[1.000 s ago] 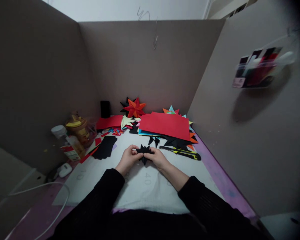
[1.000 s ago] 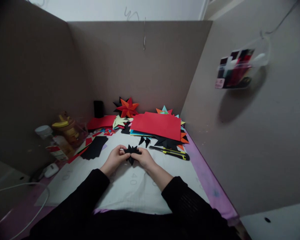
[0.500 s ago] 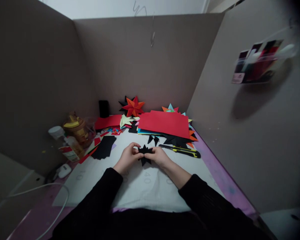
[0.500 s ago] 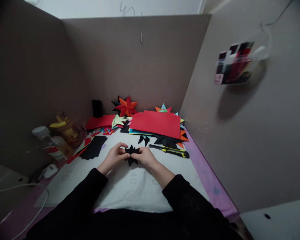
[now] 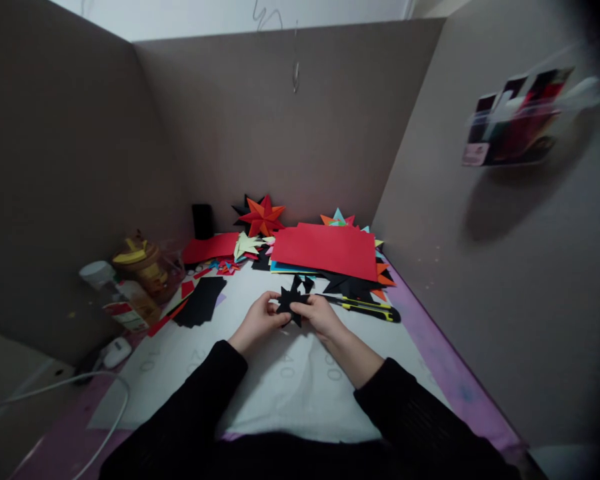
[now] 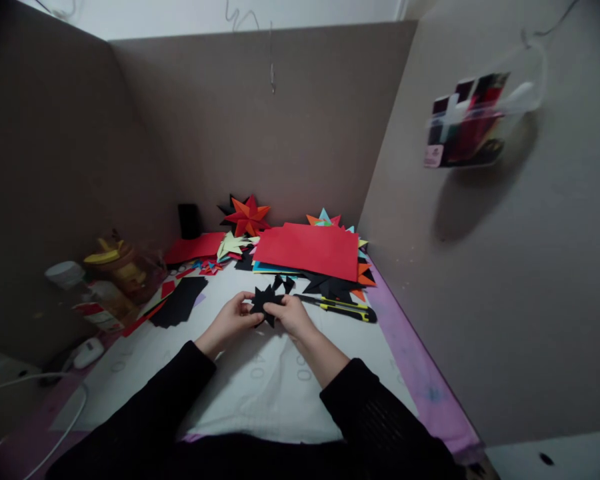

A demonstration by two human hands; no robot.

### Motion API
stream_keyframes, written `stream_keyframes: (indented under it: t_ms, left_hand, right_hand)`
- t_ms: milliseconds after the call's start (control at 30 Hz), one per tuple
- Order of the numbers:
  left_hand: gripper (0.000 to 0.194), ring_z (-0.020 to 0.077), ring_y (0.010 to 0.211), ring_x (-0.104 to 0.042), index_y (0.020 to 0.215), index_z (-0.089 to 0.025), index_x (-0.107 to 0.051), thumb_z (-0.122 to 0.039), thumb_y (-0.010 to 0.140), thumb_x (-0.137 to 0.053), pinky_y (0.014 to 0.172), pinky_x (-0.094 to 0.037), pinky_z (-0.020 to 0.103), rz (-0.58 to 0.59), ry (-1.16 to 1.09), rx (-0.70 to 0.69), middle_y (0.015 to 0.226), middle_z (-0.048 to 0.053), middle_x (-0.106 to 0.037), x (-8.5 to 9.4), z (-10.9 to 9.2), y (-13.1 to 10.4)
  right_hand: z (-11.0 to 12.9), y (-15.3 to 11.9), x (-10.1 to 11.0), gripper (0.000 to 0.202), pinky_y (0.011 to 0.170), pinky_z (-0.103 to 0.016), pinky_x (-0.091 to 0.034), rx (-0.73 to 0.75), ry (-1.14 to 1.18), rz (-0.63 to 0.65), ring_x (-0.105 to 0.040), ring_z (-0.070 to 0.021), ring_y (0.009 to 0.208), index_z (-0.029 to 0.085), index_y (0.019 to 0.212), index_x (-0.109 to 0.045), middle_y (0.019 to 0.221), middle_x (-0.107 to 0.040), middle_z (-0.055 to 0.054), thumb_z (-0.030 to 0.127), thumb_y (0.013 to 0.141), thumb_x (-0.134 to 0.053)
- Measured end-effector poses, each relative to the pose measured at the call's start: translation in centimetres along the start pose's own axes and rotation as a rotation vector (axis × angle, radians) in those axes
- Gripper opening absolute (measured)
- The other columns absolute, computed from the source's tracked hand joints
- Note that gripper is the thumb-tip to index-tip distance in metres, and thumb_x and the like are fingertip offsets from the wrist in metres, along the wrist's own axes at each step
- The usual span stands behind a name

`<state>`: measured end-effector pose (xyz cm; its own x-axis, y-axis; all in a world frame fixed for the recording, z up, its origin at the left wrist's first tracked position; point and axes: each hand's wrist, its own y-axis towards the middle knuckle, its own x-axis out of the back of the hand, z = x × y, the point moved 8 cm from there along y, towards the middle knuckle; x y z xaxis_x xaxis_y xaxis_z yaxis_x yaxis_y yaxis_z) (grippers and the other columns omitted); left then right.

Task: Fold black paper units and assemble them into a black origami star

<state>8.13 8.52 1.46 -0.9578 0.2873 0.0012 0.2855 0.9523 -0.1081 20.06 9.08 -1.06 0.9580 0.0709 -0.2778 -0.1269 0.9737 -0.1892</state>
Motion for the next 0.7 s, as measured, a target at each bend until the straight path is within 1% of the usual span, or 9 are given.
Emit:
stream_keyframes:
  t_ms: [67,200,300,400,467,533,633,700]
  left_hand:
    - [0.051,0.0092,0.043,-0.051,0.094,-0.018,-0.043,-0.029,0.056,-0.076,0.045,-0.035,0.019,-0.043,0.013,0.010,0.051,-0.008,-0.052,0.3,0.4,0.1]
    - [0.046,0.0091,0.044,-0.052,0.091,-0.019,-0.042,-0.026,0.058,-0.074,0.046,-0.036,0.019,-0.090,0.002,0.008,0.053,-0.007,-0.055,0.5,1.0,0.4]
    - [0.045,0.0098,0.045,-0.053,0.089,-0.019,-0.041,-0.025,0.058,-0.073,0.047,-0.037,0.020,-0.116,-0.017,-0.004,0.055,-0.006,-0.056,0.4,1.2,0.5]
    - [0.045,0.0093,0.043,-0.051,0.089,-0.020,-0.040,-0.026,0.058,-0.072,0.045,-0.035,0.019,-0.159,-0.017,-0.017,0.053,-0.007,-0.056,0.5,1.2,0.5]
    - [0.044,0.0087,0.042,-0.050,0.088,-0.020,-0.040,-0.026,0.058,-0.072,0.044,-0.033,0.018,-0.180,-0.006,-0.029,0.052,-0.008,-0.054,0.5,1.0,0.4]
    - [0.044,0.0082,0.042,-0.049,0.088,-0.020,-0.040,-0.026,0.058,-0.072,0.044,-0.033,0.018,-0.181,-0.005,-0.043,0.052,-0.008,-0.054,0.4,0.9,0.4]
    - [0.046,0.0080,0.044,-0.050,0.091,-0.019,-0.041,-0.028,0.059,-0.072,0.045,-0.035,0.018,-0.165,-0.016,-0.069,0.055,-0.008,-0.055,0.3,0.6,0.1]
    - [0.047,0.0086,0.045,-0.051,0.094,-0.019,-0.041,-0.031,0.060,-0.072,0.046,-0.037,0.018,-0.157,-0.020,-0.055,0.055,-0.007,-0.056,0.3,0.8,-0.2]
  right_hand:
    - [-0.2,0.2,0.1,0.030,0.048,-0.023,-0.039,-0.009,0.009,0.000,-0.055,-0.0128,0.050,0.009,0.073,-0.066,0.060,-0.065,-0.006,0.032,0.054,-0.071]
    - [-0.4,0.5,0.8,0.033,0.041,-0.021,-0.030,0.006,-0.028,-0.068,-0.046,-0.0086,0.042,0.010,0.070,-0.062,0.054,-0.059,-0.001,0.040,0.056,-0.070]
    - [-0.2,0.6,1.0,0.032,0.040,-0.020,-0.027,0.029,-0.039,-0.089,-0.043,-0.0074,0.042,0.011,0.069,-0.061,0.052,-0.056,0.001,0.039,0.056,-0.071]
    - [-0.1,0.5,0.9,0.030,0.041,-0.020,-0.026,0.038,-0.040,-0.081,-0.041,-0.0066,0.041,0.011,0.068,-0.061,0.050,-0.055,0.001,0.037,0.056,-0.071]
    - [0.1,0.5,0.7,0.029,0.041,-0.020,-0.027,0.049,-0.025,-0.056,-0.042,-0.0066,0.042,0.011,0.070,-0.061,0.052,-0.056,0.001,0.035,0.056,-0.071]
    - [0.2,0.4,0.5,0.028,0.043,-0.020,-0.030,0.063,-0.005,-0.054,-0.046,-0.0080,0.045,0.011,0.072,-0.062,0.056,-0.059,0.000,0.032,0.055,-0.072]
    - [-0.1,0.5,0.8,0.026,0.047,-0.022,-0.036,0.067,0.016,-0.119,-0.051,-0.0110,0.049,0.011,0.070,-0.061,0.059,-0.062,-0.003,0.029,0.054,-0.071]
    - [-0.3,0.6,1.1,0.024,0.045,-0.022,-0.035,0.067,0.022,-0.168,-0.051,-0.0112,0.048,0.011,0.069,-0.060,0.058,-0.062,-0.002,0.029,0.055,-0.070]
